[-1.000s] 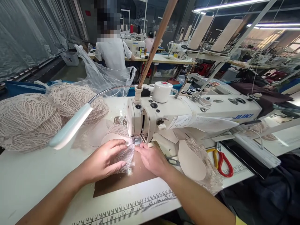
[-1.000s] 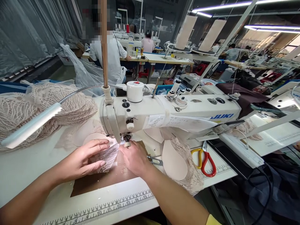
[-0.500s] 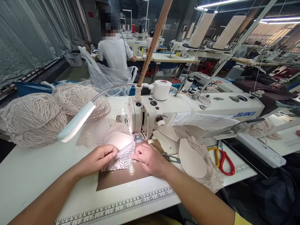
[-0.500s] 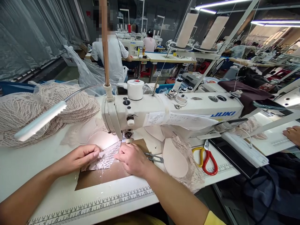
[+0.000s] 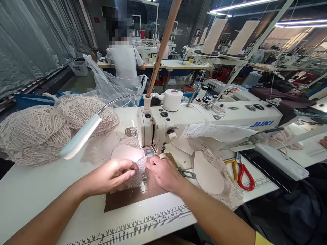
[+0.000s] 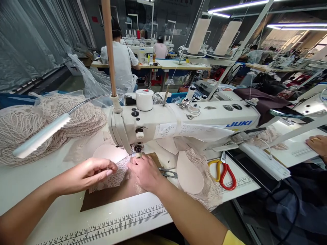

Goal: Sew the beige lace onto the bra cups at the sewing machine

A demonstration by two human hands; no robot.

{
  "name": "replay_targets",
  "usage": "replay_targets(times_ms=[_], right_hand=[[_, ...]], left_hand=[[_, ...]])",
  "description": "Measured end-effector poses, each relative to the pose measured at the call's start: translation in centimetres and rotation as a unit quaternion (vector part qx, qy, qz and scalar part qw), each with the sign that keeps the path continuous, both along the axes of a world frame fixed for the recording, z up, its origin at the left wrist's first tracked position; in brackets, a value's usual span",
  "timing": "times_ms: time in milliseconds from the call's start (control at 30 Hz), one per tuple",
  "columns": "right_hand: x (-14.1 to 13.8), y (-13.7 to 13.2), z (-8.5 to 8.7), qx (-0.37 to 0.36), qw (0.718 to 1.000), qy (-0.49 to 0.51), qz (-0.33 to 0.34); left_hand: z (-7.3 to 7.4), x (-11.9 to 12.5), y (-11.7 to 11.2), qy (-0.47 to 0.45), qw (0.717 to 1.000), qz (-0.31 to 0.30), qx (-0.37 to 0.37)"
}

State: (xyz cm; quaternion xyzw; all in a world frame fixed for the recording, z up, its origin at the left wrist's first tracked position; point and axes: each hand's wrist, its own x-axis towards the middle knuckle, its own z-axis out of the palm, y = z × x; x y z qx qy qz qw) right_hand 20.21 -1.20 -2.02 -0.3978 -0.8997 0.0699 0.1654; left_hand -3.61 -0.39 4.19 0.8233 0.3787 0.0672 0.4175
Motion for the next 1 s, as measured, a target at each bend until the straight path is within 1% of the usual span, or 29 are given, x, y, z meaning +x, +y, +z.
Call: replay_targets(times_ms=[67, 133, 167, 233, 300, 367, 533, 633, 800, 900, 1000], right_hand=[[0.0, -0.1, 0.1, 0.001, 1.000, -0.004, 0.002], [0.0, -0.2, 0.2, 0.001, 1.000, -0.012, 0.000], [0.0, -0.2, 0.2, 0.001, 1.000, -0.015, -0.001], [0.0, -0.3, 0.2, 0.002, 1.000, -0.021, -0.002], [0.0, -0.4, 0.1, 0.003, 1.000, -0.024, -0.004], [0.0, -0.4, 0.0, 0.006, 1.000, -0.024, -0.009], [-0.3, -0.3, -0.4, 0.024, 0.998, -0.027, -0.046], [-0.5, -0.1, -0.2, 0.026, 0.997, -0.031, -0.065], [-0.5, 0.2, 0.2, 0.023, 0.995, -0.044, -0.083], [-0.2, 0.1, 0.3, 0.017, 0.997, -0.039, -0.067], [0.2, -0.1, 0.1, 0.006, 1.000, -0.006, -0.028]], left_hand=[[-1.1, 0.7, 0.8, -0.006, 0.992, -0.013, 0.128], [-2.7, 1.3, 1.4, -0.005, 0.971, -0.052, 0.234], [-3.5, 1.4, 1.6, -0.002, 0.959, -0.071, 0.273], [-4.9, 1.4, 1.7, 0.009, 0.941, -0.091, 0.327], [-5.7, 1.3, 1.6, 0.021, 0.928, -0.096, 0.359], [-5.9, 1.1, 1.4, 0.030, 0.923, -0.099, 0.370], [-5.3, 1.4, 1.2, 0.052, 0.925, -0.086, 0.365], [-5.2, 1.7, 1.3, 0.061, 0.929, -0.071, 0.358], [-5.5, 1.7, 1.5, 0.068, 0.930, -0.056, 0.357], [-5.7, 1.4, 1.5, 0.062, 0.929, -0.054, 0.360], [-5.9, 0.9, 1.4, 0.044, 0.930, -0.063, 0.359]])
